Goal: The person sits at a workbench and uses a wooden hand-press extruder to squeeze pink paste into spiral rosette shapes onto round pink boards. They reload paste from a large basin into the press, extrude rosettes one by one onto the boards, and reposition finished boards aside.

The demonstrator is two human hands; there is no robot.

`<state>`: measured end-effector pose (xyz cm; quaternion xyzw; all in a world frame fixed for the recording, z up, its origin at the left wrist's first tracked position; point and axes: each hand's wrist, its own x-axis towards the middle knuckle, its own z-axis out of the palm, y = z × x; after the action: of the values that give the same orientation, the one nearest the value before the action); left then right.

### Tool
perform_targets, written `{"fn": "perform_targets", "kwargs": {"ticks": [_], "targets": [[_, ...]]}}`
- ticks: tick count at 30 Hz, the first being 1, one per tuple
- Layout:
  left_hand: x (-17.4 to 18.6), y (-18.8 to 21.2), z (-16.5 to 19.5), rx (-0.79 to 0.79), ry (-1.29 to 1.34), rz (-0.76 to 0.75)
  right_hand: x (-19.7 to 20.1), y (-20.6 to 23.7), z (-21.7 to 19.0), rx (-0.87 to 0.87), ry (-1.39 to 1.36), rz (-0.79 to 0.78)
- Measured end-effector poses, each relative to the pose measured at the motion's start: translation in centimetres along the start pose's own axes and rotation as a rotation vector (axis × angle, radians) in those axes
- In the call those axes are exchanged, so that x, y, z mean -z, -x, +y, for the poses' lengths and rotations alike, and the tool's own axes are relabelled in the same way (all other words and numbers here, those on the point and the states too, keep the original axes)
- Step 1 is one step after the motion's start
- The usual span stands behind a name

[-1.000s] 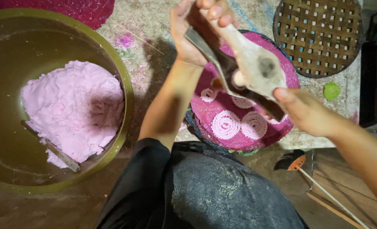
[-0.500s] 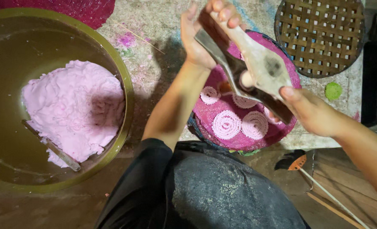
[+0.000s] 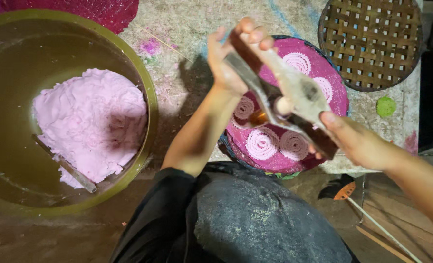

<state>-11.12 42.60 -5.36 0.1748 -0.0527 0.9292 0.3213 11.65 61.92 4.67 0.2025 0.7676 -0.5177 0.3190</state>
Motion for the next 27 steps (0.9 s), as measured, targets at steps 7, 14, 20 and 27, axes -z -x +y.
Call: {"fn": "perform_targets", "kwargs": {"ticks": [7, 14, 20, 27], "targets": [[-1.3, -6.1, -0.6, -0.044, -0.110, -0.177, 1.2, -0.7, -1.1, 0.219, 0.125, 0.244], [-3.6, -6.4, -0.6, 0.086, -0.307, -0.259, 1.1, 2.1, -0.6, 0.477, -0.183, 0.099], [-0.9, -0.5, 0.2, 0.237, -1.118, 0.124, 0.5, 3.9, 3.6, 0.399, -0.328, 0.138], [2.8, 9.8, 1.5, 0.277, -2.419, -0.514, -2.2, 2.7, 3.6, 0.468, -0.464, 0.175]]}}
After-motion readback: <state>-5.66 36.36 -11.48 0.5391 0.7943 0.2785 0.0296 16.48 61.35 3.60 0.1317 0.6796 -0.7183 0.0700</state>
